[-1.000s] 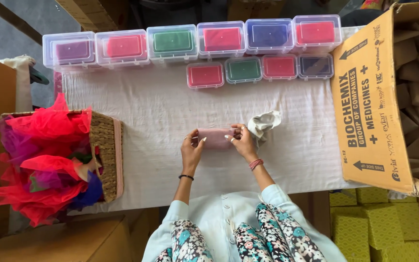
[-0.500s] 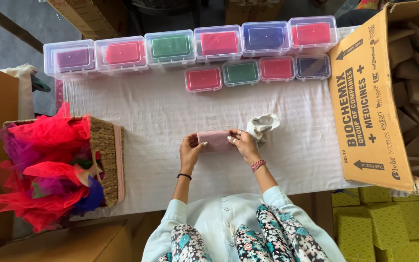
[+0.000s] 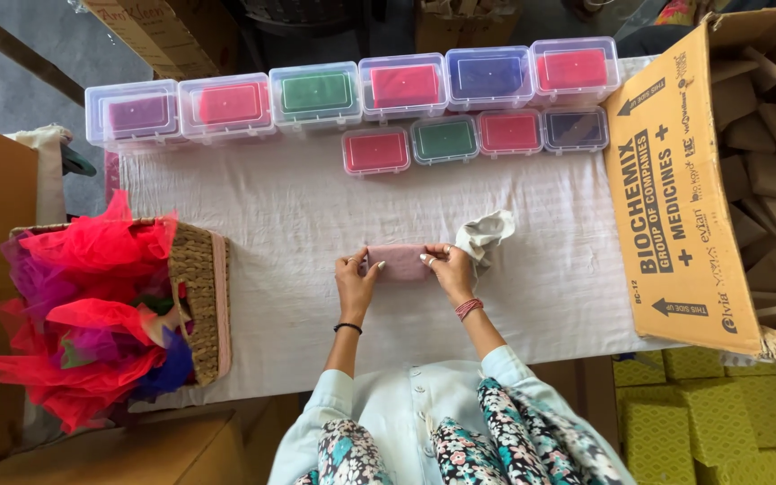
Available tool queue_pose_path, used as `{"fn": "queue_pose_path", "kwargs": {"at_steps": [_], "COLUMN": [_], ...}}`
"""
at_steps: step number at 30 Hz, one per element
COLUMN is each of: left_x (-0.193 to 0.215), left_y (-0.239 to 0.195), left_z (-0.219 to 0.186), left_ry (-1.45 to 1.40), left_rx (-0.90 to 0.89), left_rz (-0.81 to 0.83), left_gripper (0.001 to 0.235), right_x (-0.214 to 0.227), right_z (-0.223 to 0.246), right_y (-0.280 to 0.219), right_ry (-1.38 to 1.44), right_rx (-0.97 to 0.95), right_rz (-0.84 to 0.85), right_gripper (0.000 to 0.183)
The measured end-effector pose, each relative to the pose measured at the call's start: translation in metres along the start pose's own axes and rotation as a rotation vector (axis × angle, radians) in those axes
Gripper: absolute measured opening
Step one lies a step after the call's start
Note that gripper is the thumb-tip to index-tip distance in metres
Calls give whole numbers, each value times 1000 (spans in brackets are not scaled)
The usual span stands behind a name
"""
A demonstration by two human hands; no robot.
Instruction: The person wipes small cardboard pieces with a cloth, then wraps a pink soap bar in a piece of pink net fabric and places it into a clear plastic container. They wipe the container with the cloth, close it, and reach into a box of cardboard pieces.
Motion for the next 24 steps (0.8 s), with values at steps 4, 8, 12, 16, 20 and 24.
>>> {"fn": "queue_pose_path", "kwargs": {"at_steps": [4,8,12,16,20,24], "left_x": [4,2,-4,-9,-11,-11], "left_y": [-6,-11,-8,4,9,1], "left_z": [-12,-13,-9,-14,-18,-17], "left_ry": [125,71,70,0,49,-34], "left_rx": [-17,27,52,41,11,35], "left_rz": [-18,-63,-101,-63,-57,-45], "left_gripper": [53,51,37,41,43,43], "right_x": [0,-2,-1,-4,-3,-5], "right_z": [2,-2,-3,-22,-5,-19], "right_y": [-4,-7,-3,15,9,10], "right_ry": [-215,-205,-102,7,17,68], "right_rx": [167,167,63,89,69,92], "right_rz": [-50,-58,22,62,34,-16], "right_gripper": [24,28,35,42,44,39]}}
Point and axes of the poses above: each hand's wrist, its own y-axis towards the middle knuckle, its own x-axis out of the back of the hand, z = x × y, the point moved 3 cm from there along y, towards the middle knuckle, and after that the axes turned 8 degrees about -z, right-handed, at the moved point
